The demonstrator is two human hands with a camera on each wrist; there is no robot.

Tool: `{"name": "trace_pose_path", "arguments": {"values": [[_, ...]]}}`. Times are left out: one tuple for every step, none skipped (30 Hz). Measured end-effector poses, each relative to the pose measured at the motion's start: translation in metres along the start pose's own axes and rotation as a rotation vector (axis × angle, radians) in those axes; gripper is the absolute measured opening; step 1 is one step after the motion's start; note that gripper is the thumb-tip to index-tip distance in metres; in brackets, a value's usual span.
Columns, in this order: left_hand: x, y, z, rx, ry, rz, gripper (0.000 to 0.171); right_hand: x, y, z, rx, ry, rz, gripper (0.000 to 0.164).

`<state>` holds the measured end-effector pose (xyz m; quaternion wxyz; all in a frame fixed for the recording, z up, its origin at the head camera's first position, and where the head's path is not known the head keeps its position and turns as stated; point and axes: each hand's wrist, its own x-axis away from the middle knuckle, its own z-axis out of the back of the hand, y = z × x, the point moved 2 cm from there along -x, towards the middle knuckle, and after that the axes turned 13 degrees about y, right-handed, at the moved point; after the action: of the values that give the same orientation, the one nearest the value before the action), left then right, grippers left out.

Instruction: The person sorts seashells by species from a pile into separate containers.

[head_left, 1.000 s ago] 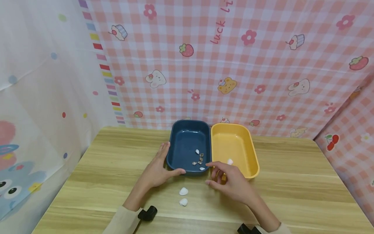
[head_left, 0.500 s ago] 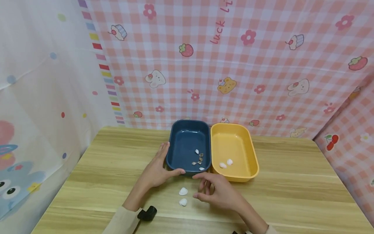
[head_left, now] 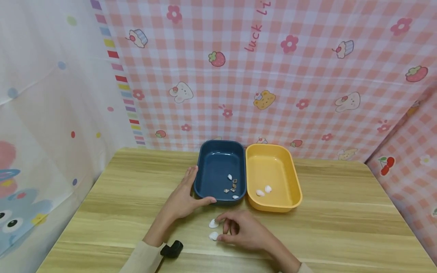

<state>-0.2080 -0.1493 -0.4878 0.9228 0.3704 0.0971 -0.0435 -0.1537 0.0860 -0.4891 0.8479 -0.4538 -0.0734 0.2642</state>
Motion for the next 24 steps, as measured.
{"name": "trace_pose_path", "arguments": {"values": [[0.000,0.000,0.000,0.000,-0.001,0.002,0.125,0.000,0.000,-0.002,-0.002,-0.002,0.001,0.037],[0.000,0.000,0.000,-0.001,-0.002,0.003,0.126,-0.001,0.000,-0.003,-0.004,-0.003,0.003,0.036],[0.000,0.000,0.000,-0.004,-0.004,0.002,0.125,-0.001,0.000,-0.004,-0.001,-0.002,0.004,0.035],[0.000,0.000,0.000,-0.007,-0.005,0.002,0.125,-0.001,0.000,-0.006,-0.002,0.000,0.004,0.034],[0.000,-0.001,0.000,-0.009,-0.006,0.000,0.125,-0.001,0.000,-0.007,-0.002,0.003,0.002,0.032],[0.000,-0.001,0.000,-0.009,-0.006,0.001,0.125,-0.002,0.001,-0.008,0.001,0.006,-0.001,0.031],[0.000,-0.001,0.000,-0.008,-0.005,0.001,0.125,-0.002,0.001,-0.009,0.005,0.009,-0.005,0.029],[0.000,-0.001,0.000,-0.007,-0.005,0.001,0.125,-0.002,0.001,-0.010,0.014,0.013,-0.003,0.028],[0.000,-0.001,0.000,-0.006,-0.004,0.002,0.125,-0.002,0.001,-0.012,0.022,0.018,-0.003,0.026],[0.000,-0.001,0.000,-0.004,-0.004,0.001,0.125,-0.002,0.001,-0.013,0.030,0.024,-0.002,0.025],[0.000,-0.001,0.000,-0.001,-0.003,0.003,0.125,-0.001,0.001,-0.014,0.040,0.030,0.001,0.023],[0.000,0.000,0.000,0.002,-0.003,0.004,0.126,-0.001,0.001,-0.014,0.051,0.038,0.003,0.022],[0.000,0.000,0.000,0.001,-0.003,0.004,0.126,-0.001,0.001,-0.015,0.058,0.045,0.004,0.020],[0.000,0.000,0.000,0.001,-0.004,0.004,0.126,-0.001,0.002,-0.015,0.066,0.053,0.005,0.019],[0.000,0.000,0.000,0.001,-0.004,0.003,0.126,-0.001,0.002,-0.016,0.070,0.059,0.004,0.018],[0.000,0.000,0.000,0.001,-0.004,0.002,0.126,-0.001,0.002,-0.016,0.075,0.065,0.005,0.017],[0.000,0.000,0.000,0.002,-0.004,0.004,0.126,-0.001,0.002,-0.016,0.079,0.068,0.004,0.017],[0.000,0.000,0.000,0.002,-0.003,0.004,0.126,-0.001,0.002,-0.016,0.083,0.070,0.003,0.016],[0.000,0.000,0.000,0.002,-0.003,0.004,0.126,-0.001,0.001,-0.016,0.087,0.070,0.001,0.016],[0.000,0.000,0.000,0.002,-0.003,0.004,0.126,-0.001,0.001,-0.016,0.090,0.070,0.001,0.016],[0.000,0.000,0.000,0.001,-0.002,0.003,0.126,-0.001,0.001,-0.016,0.095,0.070,0.001,0.016],[0.000,0.000,0.000,0.002,-0.003,0.004,0.126,-0.002,0.000,-0.016,0.101,0.069,0.002,0.016],[0.000,-0.001,0.000,0.001,-0.003,0.006,0.126,-0.002,0.000,-0.017,0.106,0.067,0.004,0.016],[0.000,-0.001,0.000,0.001,-0.003,0.006,0.126,-0.002,-0.001,-0.017,0.112,0.065,0.006,0.016]]}}
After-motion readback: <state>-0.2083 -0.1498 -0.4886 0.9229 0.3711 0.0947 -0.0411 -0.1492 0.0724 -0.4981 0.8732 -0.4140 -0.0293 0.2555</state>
